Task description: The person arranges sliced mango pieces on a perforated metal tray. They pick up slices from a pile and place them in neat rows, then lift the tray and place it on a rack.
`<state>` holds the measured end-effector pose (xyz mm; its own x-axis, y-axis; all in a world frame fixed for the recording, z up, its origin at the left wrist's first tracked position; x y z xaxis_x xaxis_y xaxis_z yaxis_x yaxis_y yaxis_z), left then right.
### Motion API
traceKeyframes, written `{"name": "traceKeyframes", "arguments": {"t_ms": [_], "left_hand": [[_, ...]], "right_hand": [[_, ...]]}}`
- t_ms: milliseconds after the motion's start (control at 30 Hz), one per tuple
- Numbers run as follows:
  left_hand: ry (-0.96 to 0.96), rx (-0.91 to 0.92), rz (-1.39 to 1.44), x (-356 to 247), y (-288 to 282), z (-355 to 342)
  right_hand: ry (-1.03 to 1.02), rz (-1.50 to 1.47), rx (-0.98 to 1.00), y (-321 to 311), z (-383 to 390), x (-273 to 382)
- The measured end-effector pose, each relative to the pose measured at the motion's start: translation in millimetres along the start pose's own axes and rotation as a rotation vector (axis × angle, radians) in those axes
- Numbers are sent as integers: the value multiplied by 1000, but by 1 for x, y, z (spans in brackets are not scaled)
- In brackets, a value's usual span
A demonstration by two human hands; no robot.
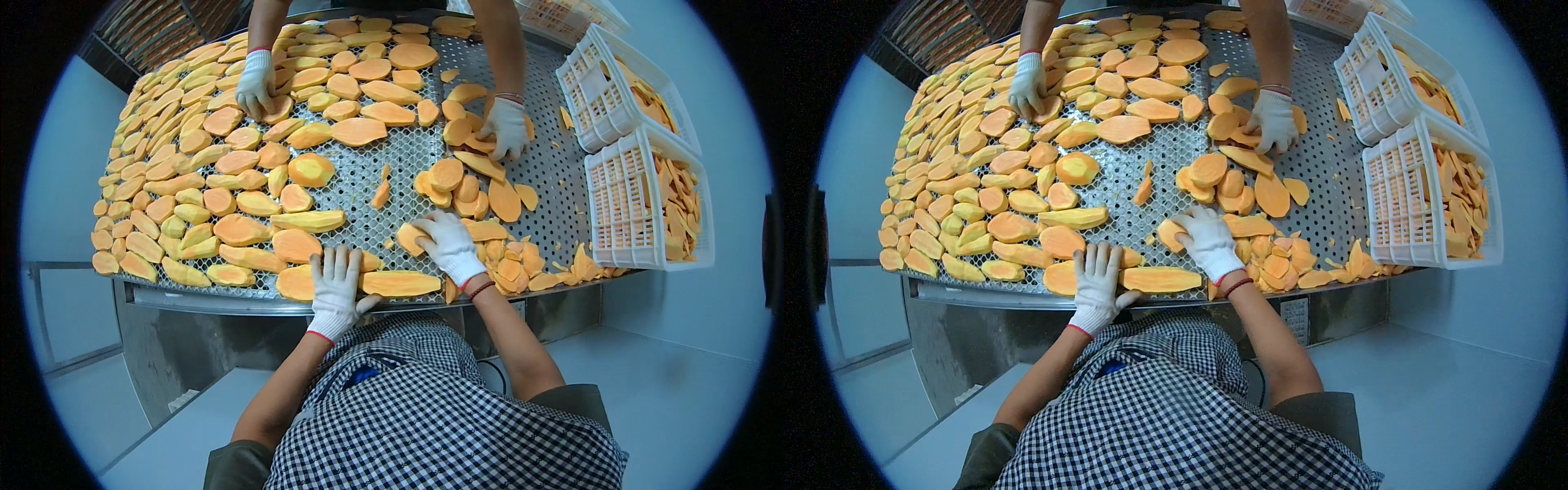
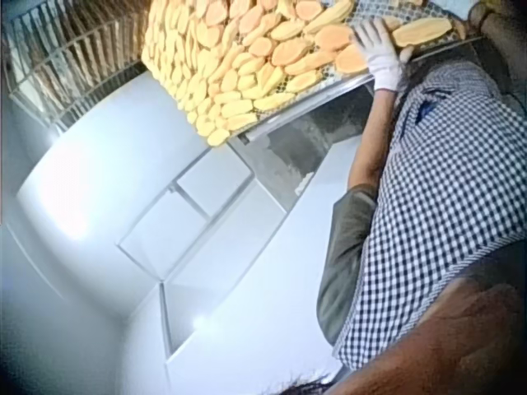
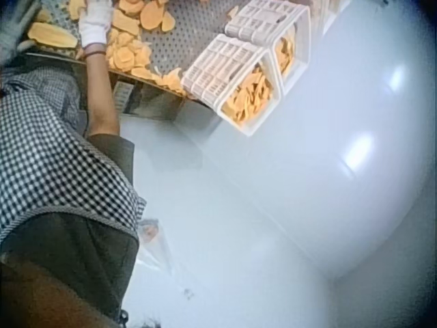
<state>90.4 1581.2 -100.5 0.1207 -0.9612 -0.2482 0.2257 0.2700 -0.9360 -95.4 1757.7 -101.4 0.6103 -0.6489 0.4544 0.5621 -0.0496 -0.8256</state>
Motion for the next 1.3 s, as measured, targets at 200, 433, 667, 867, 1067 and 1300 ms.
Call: {"name": "traceKeyframes", "arguments": {"t_ms": [200,433,667,867,1067,1300], "left_hand": [[5,-17,-14,0,7,-1],[13,-32,-22,-5,0,-1],[-39,-1,-3,3,6,7],[-15,-29,11,2,7,1],[-18,-42,57,6,13,2],[-2,-6,76,7,12,4]], "right_hand": [[-231,-61,-223,21,11,-16],[148,146,-25,-8,57,-120],[39,-176,214,-35,7,-6],[-172,31,248,-13,-67,13],[-227,148,149,9,-57,22],[-94,30,-144,-9,-66,50]]}}
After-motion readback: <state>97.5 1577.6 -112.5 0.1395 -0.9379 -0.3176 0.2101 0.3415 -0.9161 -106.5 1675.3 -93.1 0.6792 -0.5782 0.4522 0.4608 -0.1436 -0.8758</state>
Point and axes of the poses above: each hand's wrist, its own z-axis away from the middle knuckle, its own y-axis out of the palm, x = y × z, the point moved 2 cm from there along -z, towards the middle knuckle, and after that the axes turned 14 degrees about x, right-handed, at the moved point
